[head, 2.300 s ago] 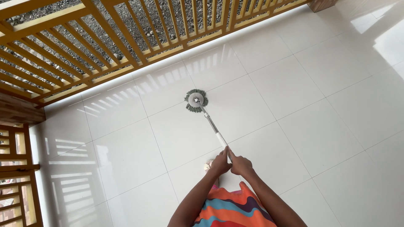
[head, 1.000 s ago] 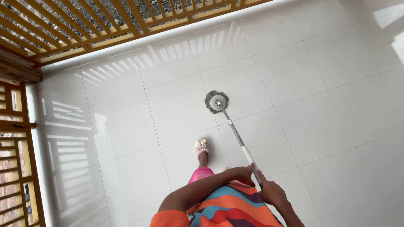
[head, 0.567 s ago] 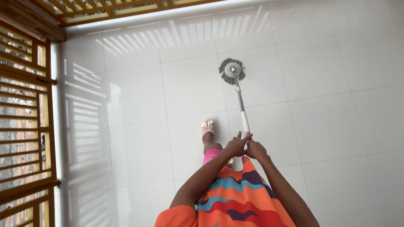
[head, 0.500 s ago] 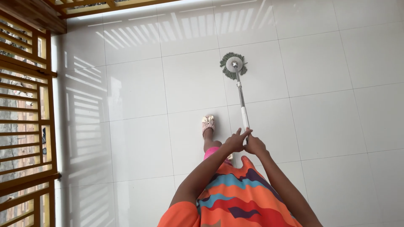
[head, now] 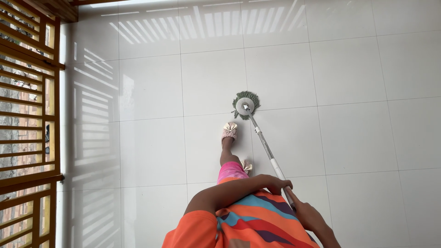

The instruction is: Mopping a tiled floor on a balcony using a spin mop.

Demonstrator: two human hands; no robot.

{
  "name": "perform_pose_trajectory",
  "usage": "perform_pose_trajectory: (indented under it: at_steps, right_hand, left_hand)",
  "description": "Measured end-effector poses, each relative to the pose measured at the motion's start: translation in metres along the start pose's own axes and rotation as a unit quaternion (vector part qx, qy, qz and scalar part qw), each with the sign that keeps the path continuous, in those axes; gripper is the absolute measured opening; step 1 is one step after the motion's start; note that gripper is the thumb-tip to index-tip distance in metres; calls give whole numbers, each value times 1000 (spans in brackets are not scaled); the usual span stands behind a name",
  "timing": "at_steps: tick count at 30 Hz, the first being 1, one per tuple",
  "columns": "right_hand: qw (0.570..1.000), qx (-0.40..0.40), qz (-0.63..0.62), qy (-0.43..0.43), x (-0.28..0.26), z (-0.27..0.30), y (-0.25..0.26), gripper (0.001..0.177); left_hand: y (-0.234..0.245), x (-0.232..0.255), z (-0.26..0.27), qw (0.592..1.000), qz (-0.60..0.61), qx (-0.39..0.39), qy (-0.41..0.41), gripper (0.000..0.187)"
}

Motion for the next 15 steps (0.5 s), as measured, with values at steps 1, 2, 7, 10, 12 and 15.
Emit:
perform_pose_trajectory:
  at_steps: [1,2,7,10,12,15]
  right_hand:
    - [1000,-2,-5,-13,0,-1,1,94]
    - [1000,2,-6,-13,-3,-7,3,94]
    - [999,39,-27,1,-43,-55,38,77]
    - [991,120,20,53,-52,-156,44,61]
    - [989,136,29,48,-79,-159,64,56]
    - [985,164,27,48,-98,-171,84,52]
  left_hand:
    - [2,1,4,1000,-12,5,7,76]
    - [4,-1,9,1000,-15,7,6,76]
    - [54,-35,4,985,-16,174,12,91]
    - [88,-62,6,963,-21,265,-31,86]
    - [105,-88,-9,955,-23,294,-23,86]
    - [130,-95,11,943,-28,333,-14,85]
Point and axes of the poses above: each hand's wrist, its own z-axis away from the middle knuckle, its own y-axis out of the back of the hand, x = y × z, the point moved 8 cm from there along -z, towards the middle knuckle, and after that the axes turned 10 degrees about z, right-handed, at the moved point
